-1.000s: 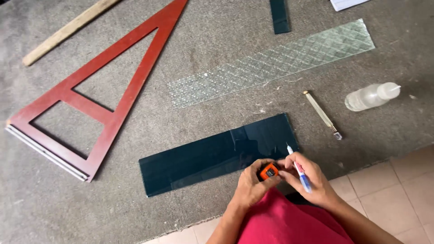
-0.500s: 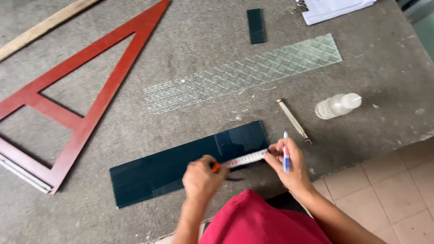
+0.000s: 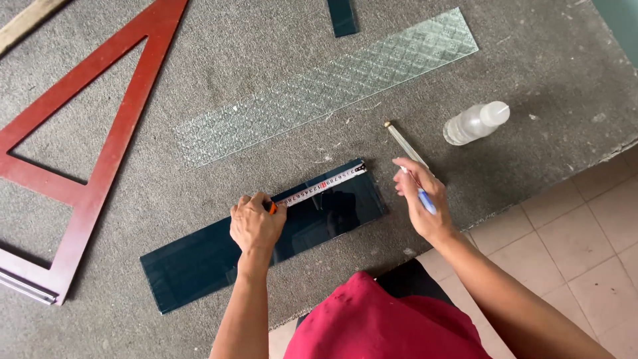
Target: Measuring and preparing to cut a piece of dark glass using a tape measure, marker, and square.
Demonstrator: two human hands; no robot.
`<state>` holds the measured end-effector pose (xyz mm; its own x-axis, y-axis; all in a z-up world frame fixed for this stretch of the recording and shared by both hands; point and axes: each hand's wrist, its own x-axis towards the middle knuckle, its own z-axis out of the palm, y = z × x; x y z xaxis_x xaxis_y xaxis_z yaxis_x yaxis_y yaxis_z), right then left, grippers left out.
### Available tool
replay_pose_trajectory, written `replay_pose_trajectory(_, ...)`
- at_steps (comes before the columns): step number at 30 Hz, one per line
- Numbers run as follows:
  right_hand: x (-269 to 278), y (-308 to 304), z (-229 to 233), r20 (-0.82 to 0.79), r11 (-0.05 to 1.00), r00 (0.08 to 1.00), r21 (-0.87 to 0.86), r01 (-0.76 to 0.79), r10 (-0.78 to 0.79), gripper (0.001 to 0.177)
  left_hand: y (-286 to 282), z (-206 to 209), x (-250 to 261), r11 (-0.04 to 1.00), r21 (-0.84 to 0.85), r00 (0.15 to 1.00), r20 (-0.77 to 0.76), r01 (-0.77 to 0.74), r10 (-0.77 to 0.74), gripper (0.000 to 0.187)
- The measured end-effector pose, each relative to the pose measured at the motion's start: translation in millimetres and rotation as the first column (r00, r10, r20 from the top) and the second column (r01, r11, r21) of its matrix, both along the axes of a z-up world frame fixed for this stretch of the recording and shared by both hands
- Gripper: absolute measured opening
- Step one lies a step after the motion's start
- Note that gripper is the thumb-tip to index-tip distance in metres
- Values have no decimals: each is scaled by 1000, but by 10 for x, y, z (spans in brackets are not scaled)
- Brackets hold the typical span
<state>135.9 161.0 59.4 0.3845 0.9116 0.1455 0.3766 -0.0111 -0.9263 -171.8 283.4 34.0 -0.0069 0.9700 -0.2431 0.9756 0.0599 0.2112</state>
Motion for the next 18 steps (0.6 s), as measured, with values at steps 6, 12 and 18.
replay_pose_trajectory(6, -145, -116, 28, -163, 997, 984, 36, -61, 66, 28, 20, -53, 10, 1000, 3, 1000, 9, 2, -2, 34)
replay_pose_trajectory(12, -331, 88, -218, -55, 996, 996, 63, -60, 64, 7, -62, 99, 96, 1000, 26, 1000, -9, -6, 6, 36)
replay_pose_trajectory(18, -423, 223, -496, 20, 1000, 1000, 16, -10, 9, 9, -65, 160, 145, 999, 22, 1000, 4, -27, 27, 43)
